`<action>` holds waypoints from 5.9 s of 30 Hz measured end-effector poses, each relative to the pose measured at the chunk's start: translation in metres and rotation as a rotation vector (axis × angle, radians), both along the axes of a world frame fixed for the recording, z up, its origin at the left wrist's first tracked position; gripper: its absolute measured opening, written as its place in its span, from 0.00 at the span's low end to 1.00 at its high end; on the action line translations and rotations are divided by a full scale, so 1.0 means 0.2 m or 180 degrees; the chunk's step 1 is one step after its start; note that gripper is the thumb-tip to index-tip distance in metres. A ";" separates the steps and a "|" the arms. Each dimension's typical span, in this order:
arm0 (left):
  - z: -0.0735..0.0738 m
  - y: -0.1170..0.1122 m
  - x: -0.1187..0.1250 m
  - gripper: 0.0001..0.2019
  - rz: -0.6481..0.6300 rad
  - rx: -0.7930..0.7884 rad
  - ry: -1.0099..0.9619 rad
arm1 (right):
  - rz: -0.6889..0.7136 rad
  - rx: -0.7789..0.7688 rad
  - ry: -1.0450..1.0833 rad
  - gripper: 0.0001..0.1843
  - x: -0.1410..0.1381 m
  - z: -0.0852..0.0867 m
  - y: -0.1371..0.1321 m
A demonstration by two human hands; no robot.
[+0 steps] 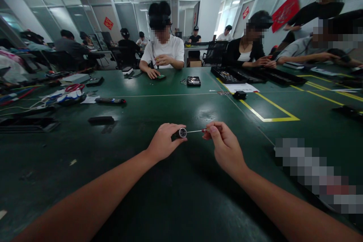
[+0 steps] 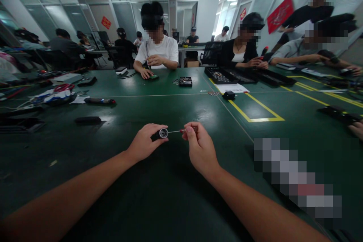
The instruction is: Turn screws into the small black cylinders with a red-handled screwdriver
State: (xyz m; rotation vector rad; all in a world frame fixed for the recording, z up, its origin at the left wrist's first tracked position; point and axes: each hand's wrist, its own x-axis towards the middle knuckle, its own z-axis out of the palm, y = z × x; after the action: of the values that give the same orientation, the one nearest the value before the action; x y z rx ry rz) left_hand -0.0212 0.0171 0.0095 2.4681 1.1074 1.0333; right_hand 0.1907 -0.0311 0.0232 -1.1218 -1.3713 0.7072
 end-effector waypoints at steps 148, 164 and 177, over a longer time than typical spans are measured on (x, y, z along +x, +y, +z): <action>-0.01 0.00 -0.01 0.25 -0.0030 -0.0311 0.0472 | -0.0187 0.0339 -0.0863 0.09 0.02 0.01 -0.01; -0.01 0.00 0.00 0.26 -0.0024 -0.0386 0.0491 | -0.0133 0.0953 -0.1698 0.06 0.00 0.07 -0.05; -0.01 0.00 -0.01 0.27 -0.0011 -0.0479 0.0504 | -0.0211 0.1009 -0.1885 0.06 0.00 0.08 -0.05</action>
State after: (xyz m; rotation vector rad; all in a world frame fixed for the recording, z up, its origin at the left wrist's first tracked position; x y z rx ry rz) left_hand -0.0225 0.0173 0.0069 2.4632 1.1800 0.7345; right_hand 0.1900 -0.0420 0.0391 -1.1557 -1.8530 0.0884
